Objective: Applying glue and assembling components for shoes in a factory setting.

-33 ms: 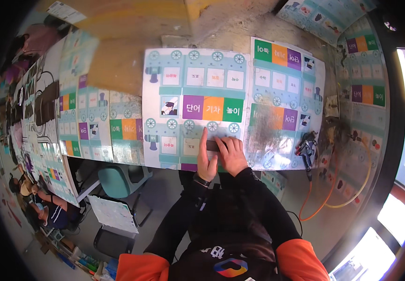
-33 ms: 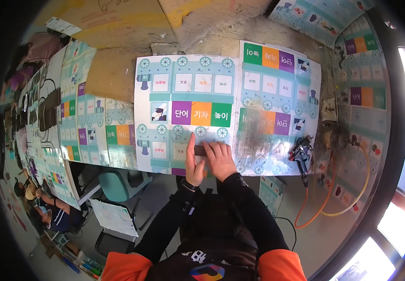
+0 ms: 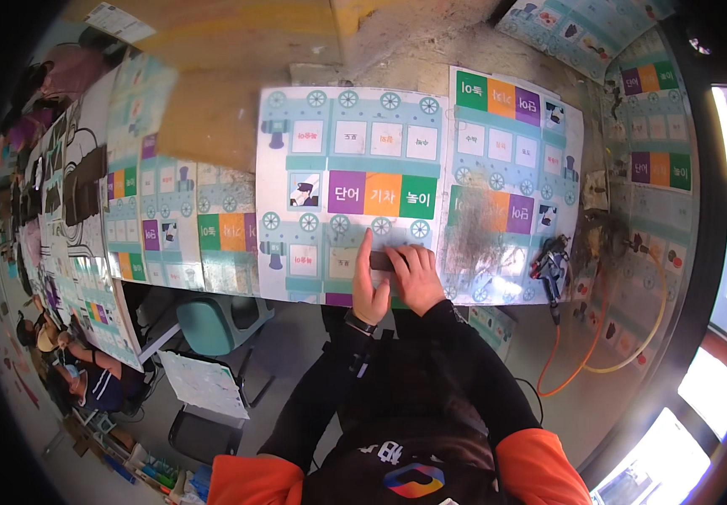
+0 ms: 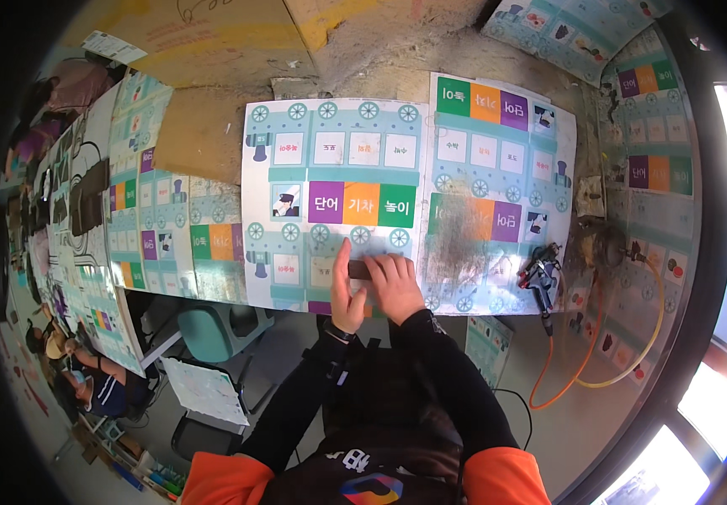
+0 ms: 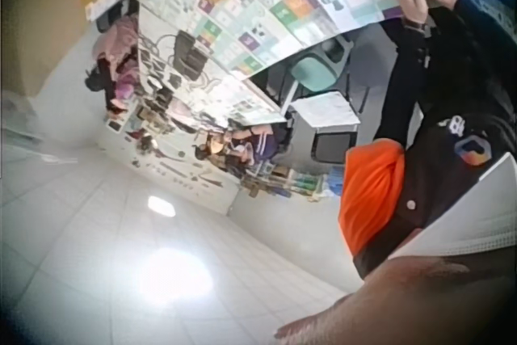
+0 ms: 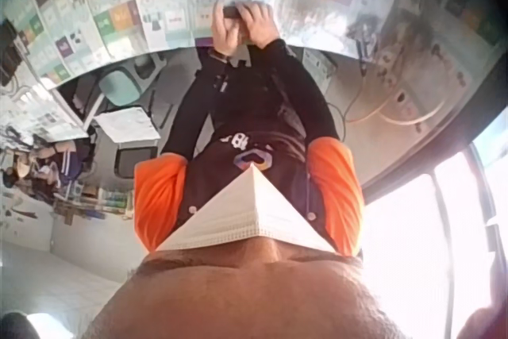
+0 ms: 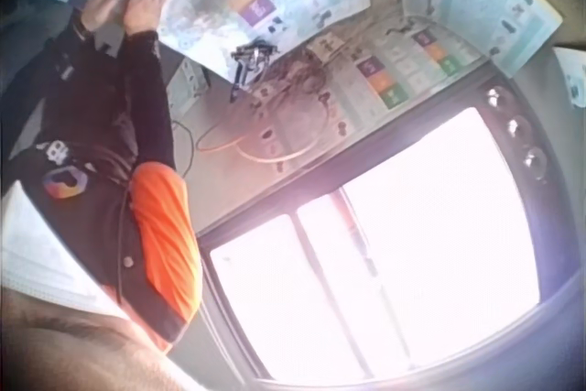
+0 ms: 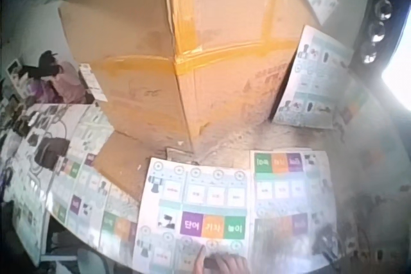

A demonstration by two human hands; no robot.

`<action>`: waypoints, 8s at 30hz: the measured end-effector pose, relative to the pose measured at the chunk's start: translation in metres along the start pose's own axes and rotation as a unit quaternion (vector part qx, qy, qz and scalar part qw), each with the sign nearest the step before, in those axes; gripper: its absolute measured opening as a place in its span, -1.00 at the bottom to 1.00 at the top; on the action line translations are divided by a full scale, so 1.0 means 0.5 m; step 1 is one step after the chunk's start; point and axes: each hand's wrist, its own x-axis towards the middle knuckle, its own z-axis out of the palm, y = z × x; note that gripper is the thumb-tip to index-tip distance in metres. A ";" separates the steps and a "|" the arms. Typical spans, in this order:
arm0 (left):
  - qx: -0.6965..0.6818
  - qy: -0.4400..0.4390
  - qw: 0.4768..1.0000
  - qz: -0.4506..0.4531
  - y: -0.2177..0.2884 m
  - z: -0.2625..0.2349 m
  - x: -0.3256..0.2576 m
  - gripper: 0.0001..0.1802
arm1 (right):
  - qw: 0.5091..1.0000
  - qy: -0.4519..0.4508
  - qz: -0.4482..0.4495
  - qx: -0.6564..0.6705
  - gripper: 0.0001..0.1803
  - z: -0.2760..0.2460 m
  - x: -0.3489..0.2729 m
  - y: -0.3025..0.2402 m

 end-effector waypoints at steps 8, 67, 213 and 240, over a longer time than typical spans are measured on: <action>0.053 -0.169 0.981 -0.077 0.197 -0.099 0.070 -0.50 | 0.979 0.038 -0.012 0.200 -0.55 -0.196 0.011 -0.060; 0.085 -0.504 0.761 -0.400 0.157 0.215 0.258 -0.52 | 0.716 -0.031 0.269 0.644 -0.69 -0.214 -0.189 0.184; 0.218 -0.024 0.972 -0.080 0.054 0.157 0.111 -0.49 | 0.975 -0.029 0.195 -0.105 -0.11 -0.128 0.008 0.156; 0.273 -0.076 0.959 -0.004 0.078 0.155 0.090 -0.58 | 0.952 0.191 0.236 -0.050 -0.18 -0.271 -0.095 0.261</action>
